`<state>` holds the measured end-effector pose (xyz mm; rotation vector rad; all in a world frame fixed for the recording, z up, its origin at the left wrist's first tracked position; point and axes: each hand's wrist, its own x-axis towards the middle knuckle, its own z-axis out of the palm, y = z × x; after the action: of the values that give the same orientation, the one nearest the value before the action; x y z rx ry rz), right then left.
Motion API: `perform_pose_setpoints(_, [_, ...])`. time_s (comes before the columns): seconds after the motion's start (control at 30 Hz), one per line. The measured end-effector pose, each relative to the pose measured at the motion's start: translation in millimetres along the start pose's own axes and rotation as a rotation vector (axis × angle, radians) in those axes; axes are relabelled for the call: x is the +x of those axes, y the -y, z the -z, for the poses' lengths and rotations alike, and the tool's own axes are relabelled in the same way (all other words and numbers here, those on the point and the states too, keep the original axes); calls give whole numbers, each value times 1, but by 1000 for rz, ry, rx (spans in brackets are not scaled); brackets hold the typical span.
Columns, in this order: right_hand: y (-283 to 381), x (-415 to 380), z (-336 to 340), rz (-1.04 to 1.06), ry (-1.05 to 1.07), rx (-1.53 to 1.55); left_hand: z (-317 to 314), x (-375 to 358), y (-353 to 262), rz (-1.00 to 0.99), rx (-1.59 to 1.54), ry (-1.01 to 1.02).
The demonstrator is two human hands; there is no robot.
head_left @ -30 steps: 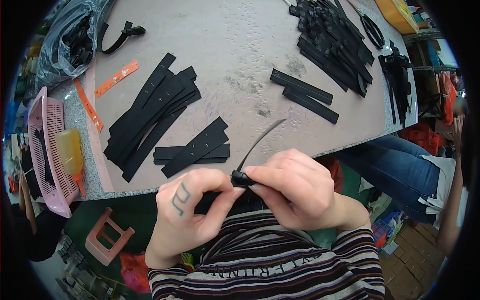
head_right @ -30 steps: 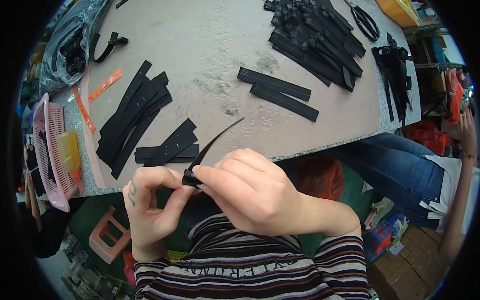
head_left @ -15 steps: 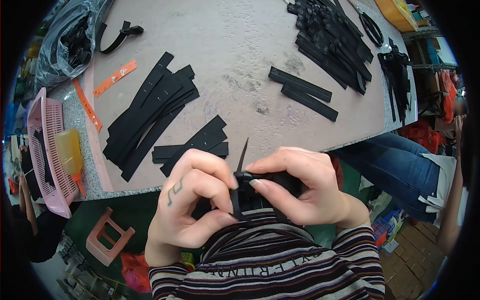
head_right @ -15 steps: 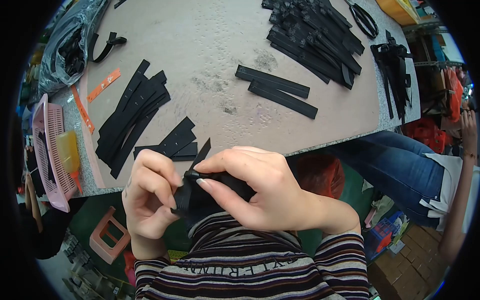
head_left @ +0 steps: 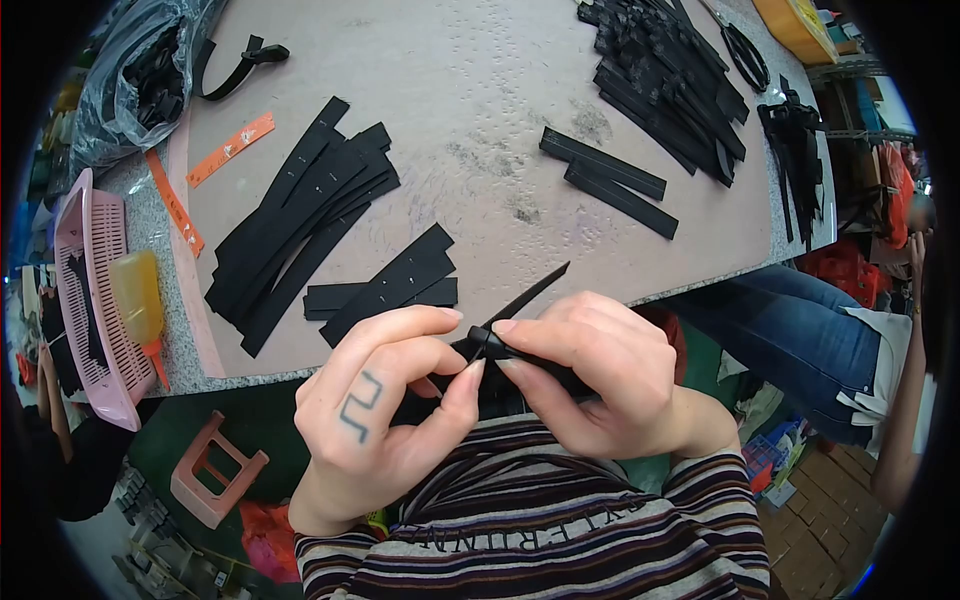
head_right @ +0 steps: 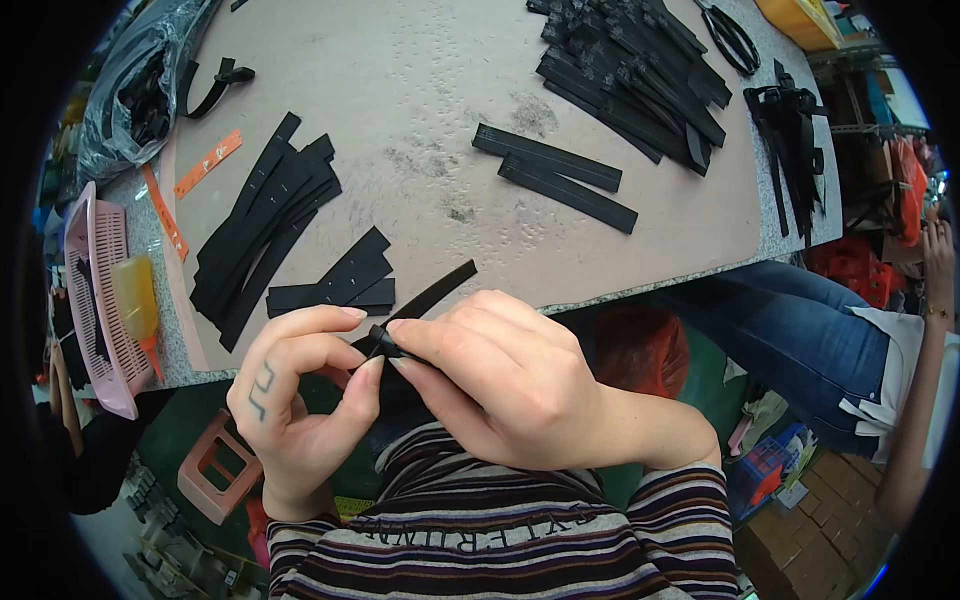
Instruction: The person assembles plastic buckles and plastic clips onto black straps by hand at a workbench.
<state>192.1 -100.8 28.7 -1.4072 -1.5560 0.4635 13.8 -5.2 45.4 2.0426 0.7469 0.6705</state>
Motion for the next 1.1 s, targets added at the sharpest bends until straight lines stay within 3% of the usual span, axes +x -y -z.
perform_pose_setpoints(0.47, [2,-1,-4,55,-6,9,6,0,-6,62,-45,9])
perform_pose_setpoints(0.57, [-1,-3,-9,62,-12,42,11,0,2,-37,-12,95])
perform_pose_setpoints(0.67, [2,0,-3,-3,10,114,0,-7,-2,268,-437,-20])
perform_pose_setpoints(0.77, [1,-1,-3,32,-31,50,4,-7,2,226,-391,113])
perform_pose_setpoints(0.87, [1,-3,-11,69,-39,66,3,-6,10,89,-282,98])
perform_pose_setpoints(0.97, [-2,-2,-8,31,-6,118,3,-3,7,194,-354,99])
perform_pose_setpoints(1.07, [1,2,3,-77,26,147,2,-6,6,372,-671,92])
perform_pose_setpoints(1.1, [1,1,2,-81,26,146,-1,-6,10,310,-604,92])
